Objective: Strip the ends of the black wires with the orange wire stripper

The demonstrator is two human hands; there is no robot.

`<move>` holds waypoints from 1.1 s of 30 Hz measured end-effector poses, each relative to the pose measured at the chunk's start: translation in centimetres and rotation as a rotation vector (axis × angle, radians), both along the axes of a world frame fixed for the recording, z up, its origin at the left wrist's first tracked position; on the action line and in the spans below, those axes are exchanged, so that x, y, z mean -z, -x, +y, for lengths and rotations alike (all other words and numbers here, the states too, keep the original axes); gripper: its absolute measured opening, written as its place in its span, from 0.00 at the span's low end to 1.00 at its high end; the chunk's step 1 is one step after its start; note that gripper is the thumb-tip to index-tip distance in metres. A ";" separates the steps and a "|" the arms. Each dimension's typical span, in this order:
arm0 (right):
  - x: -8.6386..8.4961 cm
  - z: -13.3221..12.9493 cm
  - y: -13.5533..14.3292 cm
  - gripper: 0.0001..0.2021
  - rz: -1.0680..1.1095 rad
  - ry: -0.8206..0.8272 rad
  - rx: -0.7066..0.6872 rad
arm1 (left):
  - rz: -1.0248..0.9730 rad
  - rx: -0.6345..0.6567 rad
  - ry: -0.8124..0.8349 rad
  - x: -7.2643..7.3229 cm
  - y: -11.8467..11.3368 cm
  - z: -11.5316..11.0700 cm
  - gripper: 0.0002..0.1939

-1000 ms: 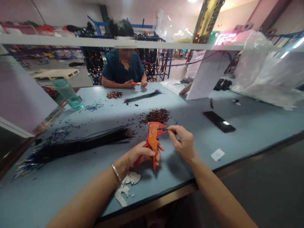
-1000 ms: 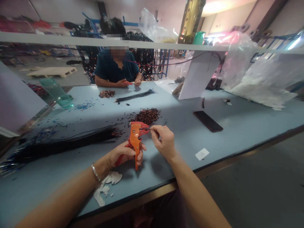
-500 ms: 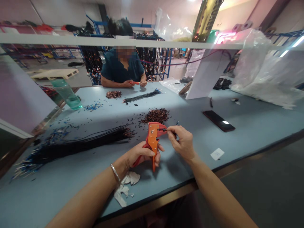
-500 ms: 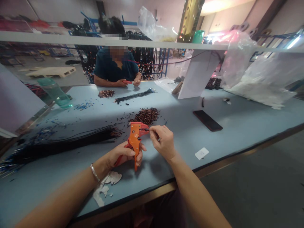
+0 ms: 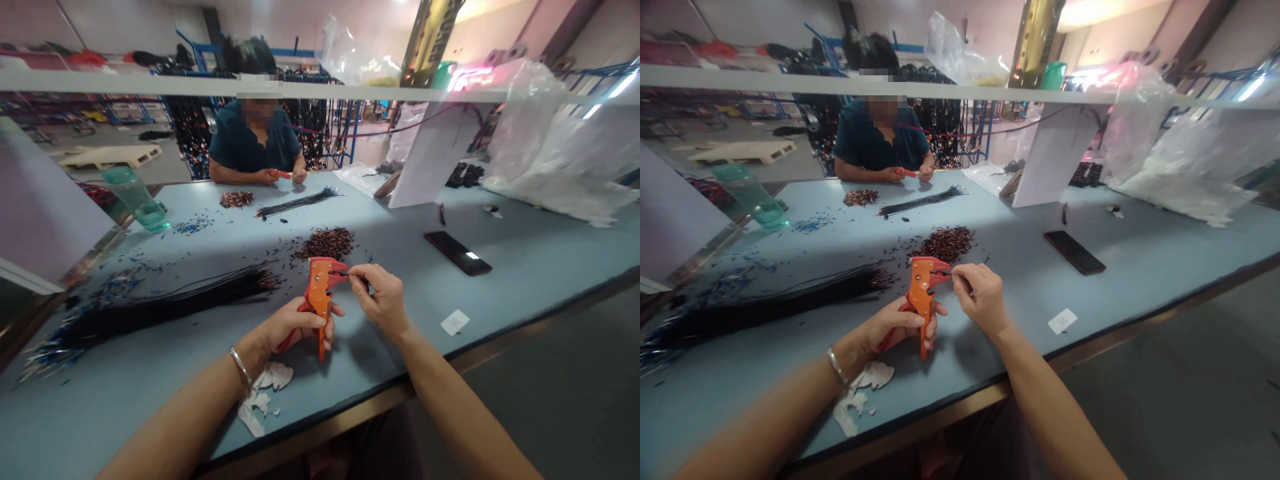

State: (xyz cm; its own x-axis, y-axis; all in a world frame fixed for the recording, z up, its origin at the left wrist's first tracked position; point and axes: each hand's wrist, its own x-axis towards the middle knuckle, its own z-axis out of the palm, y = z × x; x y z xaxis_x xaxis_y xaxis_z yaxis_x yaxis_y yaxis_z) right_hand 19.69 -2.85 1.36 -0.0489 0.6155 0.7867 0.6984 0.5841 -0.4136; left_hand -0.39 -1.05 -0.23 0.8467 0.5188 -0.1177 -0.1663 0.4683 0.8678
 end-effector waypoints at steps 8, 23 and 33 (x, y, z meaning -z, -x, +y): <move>-0.1 -0.1 0.1 0.06 -0.005 -0.004 0.017 | 0.021 -0.020 -0.022 0.2 0.0 0.0 0.19; -0.1 -0.1 0.1 0.06 -0.020 0.009 0.042 | 0.038 -0.045 -0.045 0.1 -0.3 -0.1 0.13; -0.1 0.0 0.1 0.06 -0.017 -0.001 0.039 | 0.057 -0.056 -0.044 -0.5 -0.5 -0.5 0.13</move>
State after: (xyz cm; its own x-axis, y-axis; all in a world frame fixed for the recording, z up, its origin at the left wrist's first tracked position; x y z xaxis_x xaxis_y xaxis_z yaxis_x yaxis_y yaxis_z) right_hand 19.59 -2.87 1.50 -0.0379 0.6163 0.7866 0.7274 0.5567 -0.4012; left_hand 0.14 -1.50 0.23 0.8085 0.5713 -0.1413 -0.1408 0.4210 0.8961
